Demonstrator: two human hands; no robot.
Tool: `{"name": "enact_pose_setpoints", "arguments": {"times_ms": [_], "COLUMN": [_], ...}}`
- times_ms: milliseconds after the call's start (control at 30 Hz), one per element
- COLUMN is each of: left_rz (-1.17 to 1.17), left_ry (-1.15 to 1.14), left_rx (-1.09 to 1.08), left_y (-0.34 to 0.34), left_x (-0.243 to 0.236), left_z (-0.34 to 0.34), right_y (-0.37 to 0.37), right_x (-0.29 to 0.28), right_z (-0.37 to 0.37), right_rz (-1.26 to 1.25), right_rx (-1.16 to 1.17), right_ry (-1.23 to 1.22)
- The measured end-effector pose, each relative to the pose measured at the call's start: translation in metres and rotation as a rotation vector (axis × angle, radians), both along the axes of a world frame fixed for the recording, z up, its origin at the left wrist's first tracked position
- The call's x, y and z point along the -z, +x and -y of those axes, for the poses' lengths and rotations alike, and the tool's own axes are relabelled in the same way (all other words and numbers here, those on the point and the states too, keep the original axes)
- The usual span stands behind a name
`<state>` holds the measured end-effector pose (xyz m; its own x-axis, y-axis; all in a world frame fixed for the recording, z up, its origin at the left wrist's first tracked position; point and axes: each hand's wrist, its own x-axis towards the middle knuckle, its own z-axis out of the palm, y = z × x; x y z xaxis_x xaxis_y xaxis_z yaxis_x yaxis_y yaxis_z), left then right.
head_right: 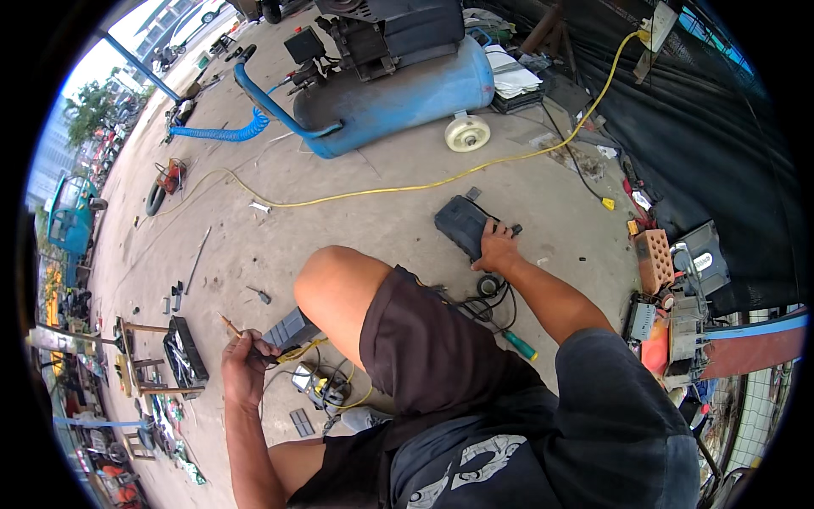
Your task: The person sits on the floor and uses a screwdriver to manipulate the internal components of a small black electronic device. They repeatedly insert and turn the screwdriver in various points on the device's surface.
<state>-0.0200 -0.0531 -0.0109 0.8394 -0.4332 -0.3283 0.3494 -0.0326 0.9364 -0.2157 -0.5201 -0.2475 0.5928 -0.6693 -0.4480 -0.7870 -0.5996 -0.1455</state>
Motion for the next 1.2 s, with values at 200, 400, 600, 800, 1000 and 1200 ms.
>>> {"name": "enact_pose_setpoints", "arguments": {"times_ms": [200,400,600,800,1000,1200], "left_rz": [0.014,0.028,0.031,0.054,0.068,0.068], "left_ry": [-0.011,-0.037,-0.075,-0.057,-0.078,-0.096], "left_rx": [0.001,0.006,0.010,0.016,-0.016,-0.012], "left_y": [-0.008,-0.010,-0.013,-0.016,-0.022,-0.024], "left_x": [-0.002,-0.003,-0.003,-0.005,-0.007,-0.007], "left_z": [0.005,-0.001,0.013,0.014,0.014,0.023], "right_y": [0.013,0.056,0.118,0.165,0.181,0.179], "right_x": [-0.010,-0.074,-0.141,-0.230,-0.298,-0.316], "right_z": [0.022,0.030,0.036,0.008,-0.032,-0.056], "right_rz": [0.093,0.561,0.641,0.816,0.900,0.953], "right_rx": [0.153,0.538,0.438,0.490,0.531,0.415], "right_ry": [0.214,0.810,1.302,1.592,1.820,1.993]}}
